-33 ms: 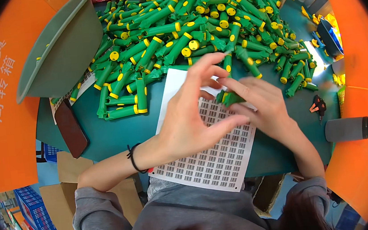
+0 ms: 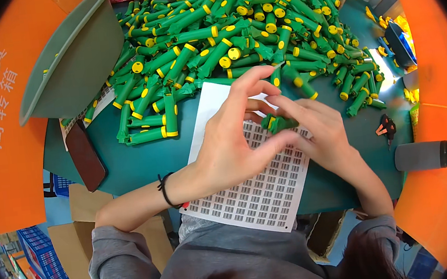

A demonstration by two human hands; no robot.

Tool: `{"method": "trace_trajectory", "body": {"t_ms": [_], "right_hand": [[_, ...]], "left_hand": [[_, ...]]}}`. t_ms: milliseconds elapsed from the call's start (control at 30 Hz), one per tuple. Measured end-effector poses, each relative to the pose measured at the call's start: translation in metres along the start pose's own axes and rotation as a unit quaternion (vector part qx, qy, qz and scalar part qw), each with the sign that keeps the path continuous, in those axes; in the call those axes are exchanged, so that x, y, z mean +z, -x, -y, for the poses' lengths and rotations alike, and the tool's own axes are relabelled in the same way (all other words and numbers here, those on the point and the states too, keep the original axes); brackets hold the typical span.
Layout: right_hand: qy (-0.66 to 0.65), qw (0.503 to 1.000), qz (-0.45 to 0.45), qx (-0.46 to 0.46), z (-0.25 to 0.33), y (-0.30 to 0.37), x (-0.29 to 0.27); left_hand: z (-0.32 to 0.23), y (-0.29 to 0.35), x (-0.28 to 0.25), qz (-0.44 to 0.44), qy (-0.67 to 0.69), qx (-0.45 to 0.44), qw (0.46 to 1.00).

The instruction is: Assembling green plastic tubes with yellow connector pieces on a grid sheet at a workbench.

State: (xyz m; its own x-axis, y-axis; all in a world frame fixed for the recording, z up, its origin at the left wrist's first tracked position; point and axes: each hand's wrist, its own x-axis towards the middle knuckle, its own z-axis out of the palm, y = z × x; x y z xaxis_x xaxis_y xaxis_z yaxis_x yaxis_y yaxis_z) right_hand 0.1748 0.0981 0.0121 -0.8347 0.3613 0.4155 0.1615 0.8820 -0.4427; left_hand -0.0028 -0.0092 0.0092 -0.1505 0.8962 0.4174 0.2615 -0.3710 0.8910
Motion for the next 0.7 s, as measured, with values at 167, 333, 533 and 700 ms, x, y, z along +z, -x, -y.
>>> {"method": "trace_trajectory", "body": {"t_ms": [167,333,533,700], "right_hand": [[-0.104,0.99,-0.039,0.088,0.015,0.008,-0.001],[-0.443,0.861,-0.086,0.236,-0.004,0.033,0.005],[-0.498,0.831,-0.09,0.231,0.001,0.038,0.012],[-0.487,0.843,-0.106,0.202,0.002,0.039,0.017]], "left_hand": [[0.011,0.0,0.004,-0.012,0.091,-0.043,0.995],[0.018,-0.005,-0.003,-0.08,0.191,-0.097,0.974],[0.017,-0.004,-0.016,-0.017,-0.03,0.02,0.999],[0.009,0.003,-0.006,0.037,0.074,-0.084,0.993]]}}
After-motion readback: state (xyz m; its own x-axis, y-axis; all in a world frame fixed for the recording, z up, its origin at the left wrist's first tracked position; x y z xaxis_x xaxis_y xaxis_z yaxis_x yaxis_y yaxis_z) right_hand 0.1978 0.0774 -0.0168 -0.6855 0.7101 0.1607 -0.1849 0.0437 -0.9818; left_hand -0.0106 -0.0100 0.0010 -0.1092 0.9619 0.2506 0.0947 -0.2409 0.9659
